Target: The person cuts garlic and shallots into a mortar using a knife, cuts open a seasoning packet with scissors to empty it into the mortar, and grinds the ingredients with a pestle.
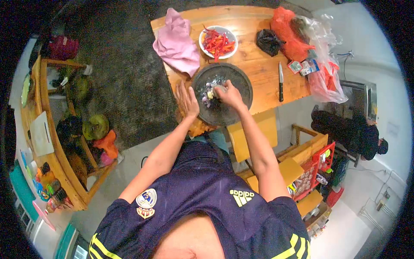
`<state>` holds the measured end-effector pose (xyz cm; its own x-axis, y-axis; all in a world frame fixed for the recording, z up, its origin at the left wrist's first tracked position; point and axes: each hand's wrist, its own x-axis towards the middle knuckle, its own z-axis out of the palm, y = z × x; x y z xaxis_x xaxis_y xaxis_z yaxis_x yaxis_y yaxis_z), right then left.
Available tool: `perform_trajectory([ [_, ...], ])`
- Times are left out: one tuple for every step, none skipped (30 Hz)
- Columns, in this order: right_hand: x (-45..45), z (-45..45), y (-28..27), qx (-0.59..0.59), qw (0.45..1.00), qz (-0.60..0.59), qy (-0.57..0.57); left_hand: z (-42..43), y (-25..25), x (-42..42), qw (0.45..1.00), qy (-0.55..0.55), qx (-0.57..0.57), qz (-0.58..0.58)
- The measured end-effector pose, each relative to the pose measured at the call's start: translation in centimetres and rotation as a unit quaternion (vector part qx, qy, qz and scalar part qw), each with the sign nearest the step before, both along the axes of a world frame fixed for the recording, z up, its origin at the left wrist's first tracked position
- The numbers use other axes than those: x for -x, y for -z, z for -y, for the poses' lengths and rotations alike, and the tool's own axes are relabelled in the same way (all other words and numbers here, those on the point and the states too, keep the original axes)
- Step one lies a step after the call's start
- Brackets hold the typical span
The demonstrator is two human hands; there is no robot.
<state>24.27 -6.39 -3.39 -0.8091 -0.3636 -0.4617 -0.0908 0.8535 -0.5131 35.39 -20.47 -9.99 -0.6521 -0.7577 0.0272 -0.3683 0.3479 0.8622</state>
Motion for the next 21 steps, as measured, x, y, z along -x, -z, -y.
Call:
perform_trajectory([
  [1.3,0.2,-0.2,0.018,0.998,0.061,0.005,-0.2,0.0,-0.3,1.000,-0.002,0.004,0.002],
  [2.3,0.8,-0.1,0.030,0.998,0.059,0.018,-0.2,0.2,-0.5,1.000,-0.005,0.007,0.007],
  [2.8,1.5,-0.7,0.040,0.997,0.061,0.033,-0.2,0.3,-0.5,1.000,-0.007,0.009,0.009],
  [3.0,2.3,-1.3,0.036,0.997,0.054,0.032,-0.2,0.0,-0.6,1.000,-0.005,0.005,0.012],
  [3.2,3.1,-1.8,0.032,0.998,0.048,0.032,-0.1,-0.3,-0.4,1.000,-0.002,0.002,0.016],
  [2.5,3.6,-1.6,0.010,1.000,0.014,-0.004,0.0,-0.4,-0.5,1.000,0.002,-0.002,0.019],
  [2.0,4.2,-1.5,-0.012,0.999,-0.021,-0.042,-0.1,-0.3,-0.6,1.000,0.003,0.003,0.014],
  [1.5,4.9,-1.4,-0.033,0.994,-0.056,-0.083,-0.2,-0.3,-0.6,1.000,0.001,0.007,0.009],
  [0.4,5.5,-1.8,-0.053,0.987,-0.103,-0.111,-0.1,-0.2,-0.5,1.000,-0.003,0.011,0.005],
  [-0.6,6.0,-2.3,-0.089,0.976,-0.139,-0.142,0.1,-0.3,-0.2,1.000,-0.007,0.004,-0.003],
  [-0.8,6.1,-2.7,-0.106,0.973,-0.138,-0.154,0.1,-0.4,-0.2,1.000,-0.008,-0.005,-0.008],
  [-1.1,5.9,-3.0,-0.125,0.969,-0.135,-0.163,-0.1,-0.3,-0.5,1.000,-0.005,-0.015,-0.012],
  [-0.9,5.3,-2.7,-0.117,0.969,-0.144,-0.166,-0.1,0.1,-0.5,1.000,-0.004,0.001,-0.014],
  [-0.4,4.5,-2.1,-0.107,0.967,-0.156,-0.171,-0.1,0.2,-0.6,1.000,-0.002,0.001,-0.008],
  [0.4,3.9,-1.6,-0.097,0.964,-0.170,-0.181,-0.1,0.1,-0.4,1.000,-0.005,0.002,-0.004],
  [0.9,3.4,-1.3,-0.077,0.971,-0.163,-0.160,-0.1,0.1,-0.5,1.000,-0.009,0.002,0.004],
  [1.3,2.9,-1.0,-0.057,0.977,-0.154,-0.139,-0.1,0.1,-0.4,1.000,-0.011,0.003,0.002],
  [1.3,3.3,-1.6,-0.036,0.982,-0.145,-0.118,0.0,0.2,-0.3,1.000,-0.012,0.006,0.000],
  [1.1,3.4,-2.8,-0.059,0.985,-0.118,-0.111,0.1,0.2,-0.3,1.000,-0.012,0.007,0.001],
  [0.4,3.5,-2.7,-0.055,0.983,-0.128,-0.118,0.0,0.3,-0.5,1.000,-0.012,0.004,0.004],
  [-0.3,3.7,-2.6,-0.051,0.981,-0.138,-0.123,0.0,0.2,-0.4,1.000,-0.011,0.001,0.007],
])
